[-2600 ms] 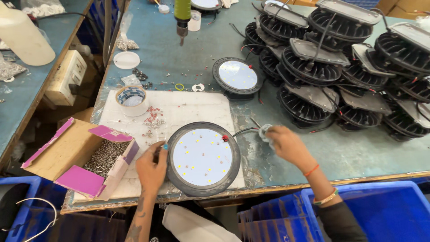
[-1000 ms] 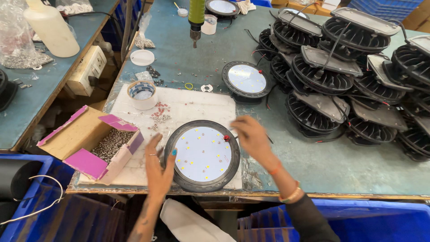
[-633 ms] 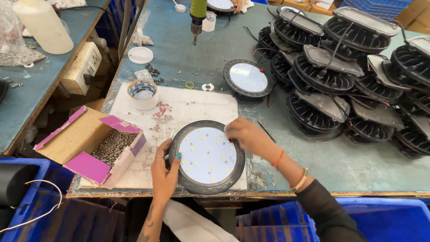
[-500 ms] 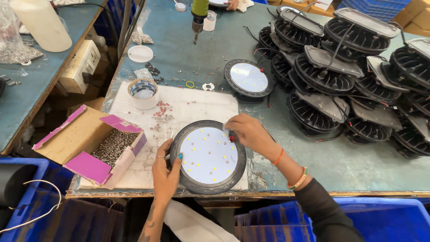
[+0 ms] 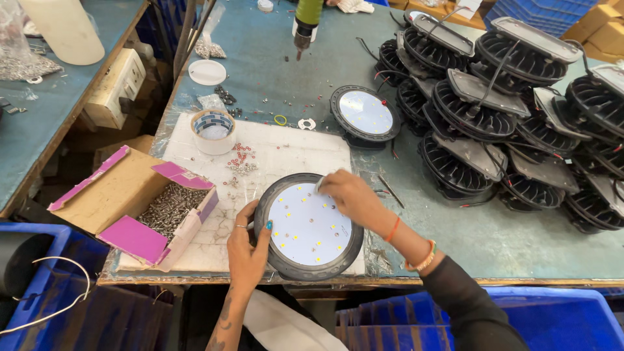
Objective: The person places small components onto a circular LED light panel and uses a green handheld tool to apply material to the LEDs. The person then wipes the surface of the panel with a cloth. The task occurs at a workbench with stacks of similar light fixtures nearby.
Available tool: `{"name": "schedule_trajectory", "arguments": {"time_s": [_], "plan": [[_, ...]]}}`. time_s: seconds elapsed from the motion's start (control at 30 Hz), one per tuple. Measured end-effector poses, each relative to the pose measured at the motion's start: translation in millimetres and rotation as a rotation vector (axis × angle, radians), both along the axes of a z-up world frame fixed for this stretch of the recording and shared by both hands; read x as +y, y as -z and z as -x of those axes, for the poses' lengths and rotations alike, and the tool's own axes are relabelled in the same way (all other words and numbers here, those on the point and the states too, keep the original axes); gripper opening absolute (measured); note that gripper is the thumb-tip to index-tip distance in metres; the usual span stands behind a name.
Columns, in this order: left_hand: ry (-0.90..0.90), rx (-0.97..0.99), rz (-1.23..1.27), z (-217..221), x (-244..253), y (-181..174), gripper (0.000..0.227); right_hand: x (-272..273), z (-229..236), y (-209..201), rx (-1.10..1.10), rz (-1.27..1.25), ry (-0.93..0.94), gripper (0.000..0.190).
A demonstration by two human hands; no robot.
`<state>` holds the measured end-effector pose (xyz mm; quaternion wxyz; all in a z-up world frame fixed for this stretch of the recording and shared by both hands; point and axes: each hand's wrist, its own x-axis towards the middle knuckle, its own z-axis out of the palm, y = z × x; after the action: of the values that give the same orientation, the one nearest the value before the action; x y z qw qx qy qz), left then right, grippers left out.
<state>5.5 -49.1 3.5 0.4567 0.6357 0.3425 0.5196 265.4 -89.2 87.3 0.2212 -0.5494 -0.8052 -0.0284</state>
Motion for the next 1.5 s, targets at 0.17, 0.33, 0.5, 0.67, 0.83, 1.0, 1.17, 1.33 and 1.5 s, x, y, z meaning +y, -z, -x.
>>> {"name": "schedule_trajectory", "arguments": {"time_s": [0.17,0.33,0.5,0.67,0.83,1.0,1.17,1.33,1.5], "plan": [[-0.012,0.017,0.001,1.4,-2.3,-4.1,0.047,1.5,3.3,1.2,-0.033,0.025,0.027,0.028],[-0.009,0.027,0.027,2.8,-2.4,-5.0,0.046,-5.0,17.7,5.5,0.029,-0.021,-0.03,0.031],[-0.042,0.052,-0.075,2.3,-2.0,0.6,0.045,-7.3,37.4,7.5,0.065,-0.1,0.084,0.024],[-0.037,0.092,-0.007,4.0,-2.7,-3.6,0.044,-12.1,46.2,0.1,0.029,-0.073,0.086,0.025],[-0.036,0.137,0.003,5.2,-3.7,-8.6,0.043,-6.3,50.3,1.8,0.043,-0.094,0.103,0.023],[-0.043,0.086,-0.099,4.8,-4.7,-4.8,0.04,-9.3,50.6,6.6,0.089,-0.086,0.124,0.022],[-0.048,0.102,-0.135,5.6,-3.8,-7.5,0.04,-5.4,38.9,3.1,0.055,-0.07,0.186,0.018],[-0.042,0.124,-0.066,6.8,-3.9,-5.3,0.041,-9.0,42.5,6.0,0.059,-0.086,0.138,0.021],[-0.053,0.096,-0.175,4.3,-1.9,0.8,0.04,-3.8,35.0,2.9,0.095,-0.106,0.169,0.023]]}}
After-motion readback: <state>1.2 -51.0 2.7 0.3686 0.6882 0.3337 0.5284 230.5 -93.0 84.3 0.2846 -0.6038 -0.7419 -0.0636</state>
